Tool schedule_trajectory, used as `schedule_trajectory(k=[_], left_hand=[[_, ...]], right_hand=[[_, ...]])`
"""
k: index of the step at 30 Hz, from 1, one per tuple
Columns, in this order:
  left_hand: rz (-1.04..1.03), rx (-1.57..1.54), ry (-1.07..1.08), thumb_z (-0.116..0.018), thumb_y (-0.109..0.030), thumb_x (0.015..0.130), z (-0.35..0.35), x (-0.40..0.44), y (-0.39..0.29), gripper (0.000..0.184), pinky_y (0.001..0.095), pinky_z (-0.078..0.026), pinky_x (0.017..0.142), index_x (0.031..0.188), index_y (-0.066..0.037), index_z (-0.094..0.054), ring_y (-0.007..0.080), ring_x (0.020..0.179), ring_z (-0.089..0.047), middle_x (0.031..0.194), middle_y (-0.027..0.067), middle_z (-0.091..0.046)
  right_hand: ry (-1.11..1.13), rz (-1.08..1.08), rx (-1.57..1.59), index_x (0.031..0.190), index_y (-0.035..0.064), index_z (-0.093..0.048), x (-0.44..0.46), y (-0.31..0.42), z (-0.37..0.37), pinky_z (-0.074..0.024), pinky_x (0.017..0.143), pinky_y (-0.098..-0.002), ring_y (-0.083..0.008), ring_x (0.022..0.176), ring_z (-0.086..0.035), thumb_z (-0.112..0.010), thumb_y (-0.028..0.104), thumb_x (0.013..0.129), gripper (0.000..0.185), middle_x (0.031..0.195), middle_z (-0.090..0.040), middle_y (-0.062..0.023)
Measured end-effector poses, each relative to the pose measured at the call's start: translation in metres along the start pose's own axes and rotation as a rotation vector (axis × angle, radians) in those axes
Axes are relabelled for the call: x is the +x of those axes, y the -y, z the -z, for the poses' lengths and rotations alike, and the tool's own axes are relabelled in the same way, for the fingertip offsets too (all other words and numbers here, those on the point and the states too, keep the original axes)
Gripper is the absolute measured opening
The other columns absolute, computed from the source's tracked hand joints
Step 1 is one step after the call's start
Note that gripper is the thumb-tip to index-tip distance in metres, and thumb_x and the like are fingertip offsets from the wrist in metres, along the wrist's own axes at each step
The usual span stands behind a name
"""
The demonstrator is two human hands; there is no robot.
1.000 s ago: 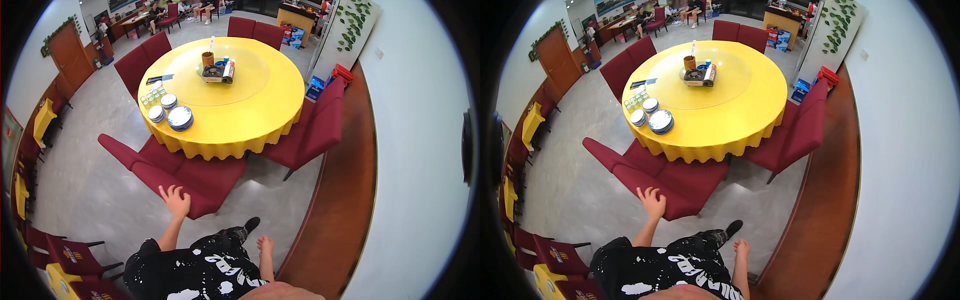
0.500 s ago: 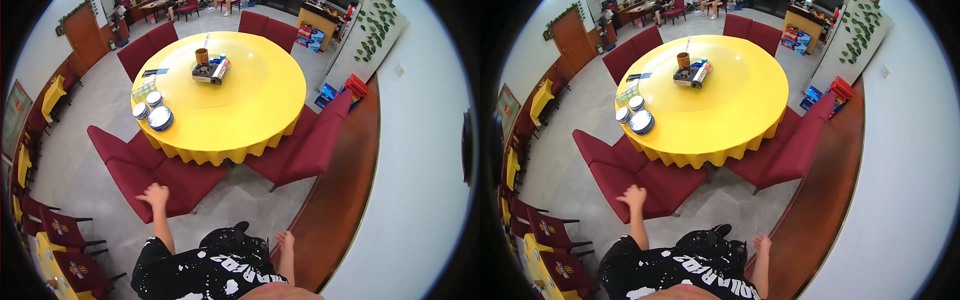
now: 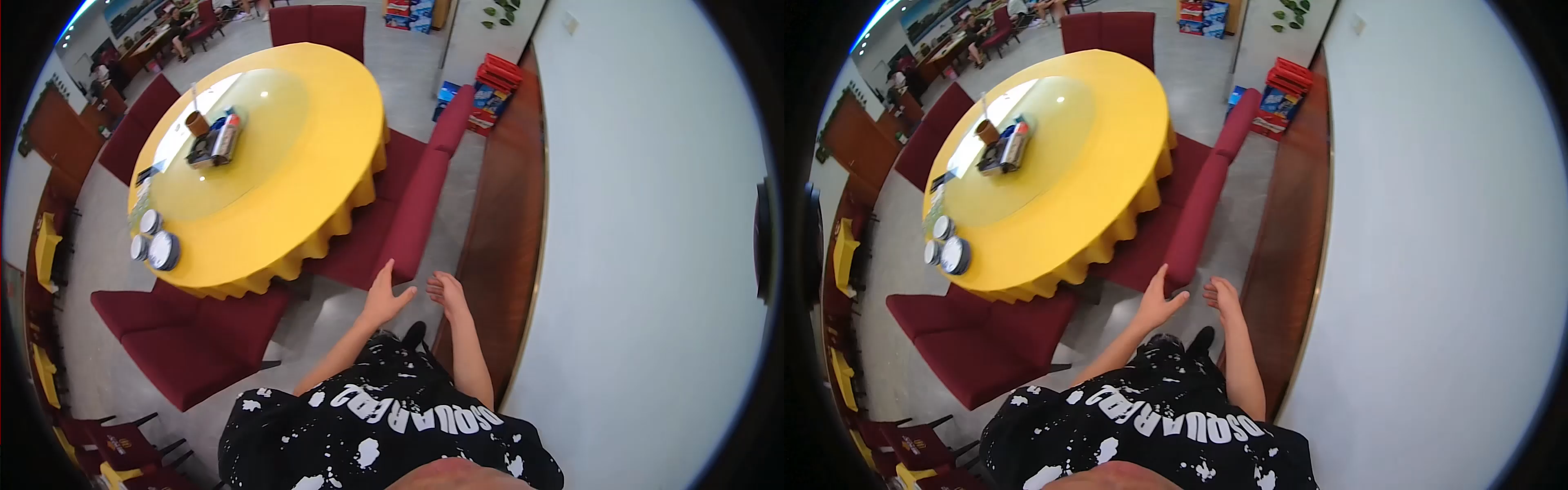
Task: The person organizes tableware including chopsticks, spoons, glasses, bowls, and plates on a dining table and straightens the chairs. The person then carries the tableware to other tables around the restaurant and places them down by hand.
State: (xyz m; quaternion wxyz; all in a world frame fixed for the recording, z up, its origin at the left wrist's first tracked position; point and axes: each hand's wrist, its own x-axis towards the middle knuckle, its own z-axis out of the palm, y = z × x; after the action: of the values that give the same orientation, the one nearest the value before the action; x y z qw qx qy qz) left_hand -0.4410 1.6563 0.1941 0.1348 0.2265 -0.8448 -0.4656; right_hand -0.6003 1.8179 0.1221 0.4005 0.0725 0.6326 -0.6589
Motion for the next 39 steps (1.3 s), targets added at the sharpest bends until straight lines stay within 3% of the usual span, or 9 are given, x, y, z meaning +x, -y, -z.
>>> schedule_trajectory(k=[4, 7, 13, 16, 19, 24, 30, 34, 39], left_hand=[[0.041, 0.189, -0.074, -0.077, -0.044, 0.076, -0.029, 0.053, -0.026, 0.103, 0.051, -0.039, 0.108, 0.153, 0.0, -0.026, 0.0476, 0.133, -0.041, 0.145, 0.0305, -0.04], [0.024, 0.221, -0.103, -0.075, -0.038, 0.076, -0.03, 0.067, -0.014, 0.097, 0.0502, -0.041, 0.106, 0.153, -0.002, -0.027, 0.0444, 0.131, -0.045, 0.142, 0.0291, -0.043], [0.07, 0.137, -0.086, -0.072, -0.037, 0.077, -0.021, 0.078, -0.011, 0.092, 0.0486, -0.041, 0.106, 0.153, -0.005, -0.031, 0.0392, 0.132, -0.047, 0.143, 0.0245, -0.046], [0.132, 0.052, -0.027, -0.071, -0.045, 0.079, -0.009, 0.081, -0.015, 0.09, 0.0479, -0.041, 0.106, 0.151, -0.005, -0.034, 0.038, 0.133, -0.047, 0.145, 0.0229, -0.046], [0.28, -0.062, -0.013, -0.068, -0.054, 0.082, -0.004, 0.098, -0.02, 0.089, 0.0472, -0.042, 0.106, 0.149, -0.004, -0.038, 0.037, 0.132, -0.049, 0.144, 0.0213, -0.048], [0.509, 0.211, 0.098, -0.067, -0.06, 0.079, -0.02, 0.159, -0.042, 0.093, 0.0481, -0.043, 0.104, 0.149, -0.004, -0.039, 0.038, 0.127, -0.053, 0.142, 0.023, -0.05], [0.552, 0.376, -0.045, -0.071, -0.055, 0.075, -0.077, 0.267, -0.05, 0.094, 0.0497, -0.046, 0.097, 0.148, -0.006, -0.037, 0.0393, 0.119, -0.057, 0.132, 0.022, -0.055], [0.554, 0.467, -0.262, -0.075, -0.046, 0.07, -0.112, 0.367, -0.074, 0.085, 0.0473, -0.048, 0.092, 0.138, -0.007, -0.044, 0.0358, 0.112, -0.06, 0.123, 0.0181, -0.059], [0.634, 0.587, -0.47, -0.081, -0.036, 0.064, -0.138, 0.445, -0.087, 0.073, 0.0442, -0.05, 0.086, 0.126, -0.009, -0.054, 0.0315, 0.104, -0.063, 0.112, 0.0132, -0.063]], right_hand=[[-0.212, 0.065, 0.011, 0.119, 0.0077, -0.062, 0.068, 0.063, 0.021, -0.05, 0.066, -0.032, -0.0171, 0.079, -0.065, -0.057, 0.026, 0.094, 0.031, 0.099, -0.068, -0.0073], [-0.202, 0.13, -0.039, 0.122, 0.0075, -0.06, 0.095, 0.144, -0.02, -0.0519, 0.076, -0.0358, -0.0197, 0.096, -0.066, -0.058, 0.023, 0.093, 0.033, 0.112, -0.067, -0.0107], [-0.226, 0.887, -0.642, 0.117, 0.0009, -0.064, 0.198, 0.239, -0.081, -0.0442, 0.102, -0.0416, -0.0287, 0.112, -0.059, -0.058, 0.016, 0.088, 0.033, 0.118, -0.063, -0.0171], [-0.187, 0.947, -0.855, 0.108, 0.0002, -0.067, 0.242, 0.275, -0.082, -0.0421, 0.105, -0.0444, -0.033, 0.112, -0.058, -0.058, 0.017, 0.086, 0.029, 0.119, -0.063, -0.0183], [-0.033, 0.793, -1.089, 0.103, 0.0023, -0.068, 0.284, 0.326, -0.088, -0.0403, 0.108, -0.0415, -0.0349, 0.123, -0.054, -0.059, 0.019, 0.085, 0.026, 0.123, -0.063, -0.0171], [0.236, 0.964, -1.555, 0.108, 0.0066, -0.068, 0.331, 0.355, -0.075, -0.0215, 0.113, -0.0669, -0.0362, 0.132, -0.045, -0.06, 0.03, 0.084, 0.035, 0.121, -0.064, -0.0135], [0.614, 1.259, -1.726, 0.125, 0.0037, -0.063, 0.36, 0.362, -0.042, -0.0235, 0.115, -0.0607, -0.0364, 0.136, -0.043, -0.064, 0.035, 0.084, 0.052, 0.131, -0.06, -0.0148], [1.035, 1.219, -1.625, 0.141, 0.0052, -0.05, 0.386, 0.409, -0.024, -0.0227, 0.118, -0.0532, -0.0354, 0.141, -0.037, -0.069, 0.037, 0.081, 0.07, 0.146, -0.049, -0.016], [1.19, 1.281, -1.679, 0.145, 0.0081, -0.045, 0.401, 0.436, -0.022, -0.0238, 0.118, -0.055, -0.0342, 0.141, -0.037, -0.079, 0.023, 0.071, 0.083, 0.147, -0.046, -0.0151]])
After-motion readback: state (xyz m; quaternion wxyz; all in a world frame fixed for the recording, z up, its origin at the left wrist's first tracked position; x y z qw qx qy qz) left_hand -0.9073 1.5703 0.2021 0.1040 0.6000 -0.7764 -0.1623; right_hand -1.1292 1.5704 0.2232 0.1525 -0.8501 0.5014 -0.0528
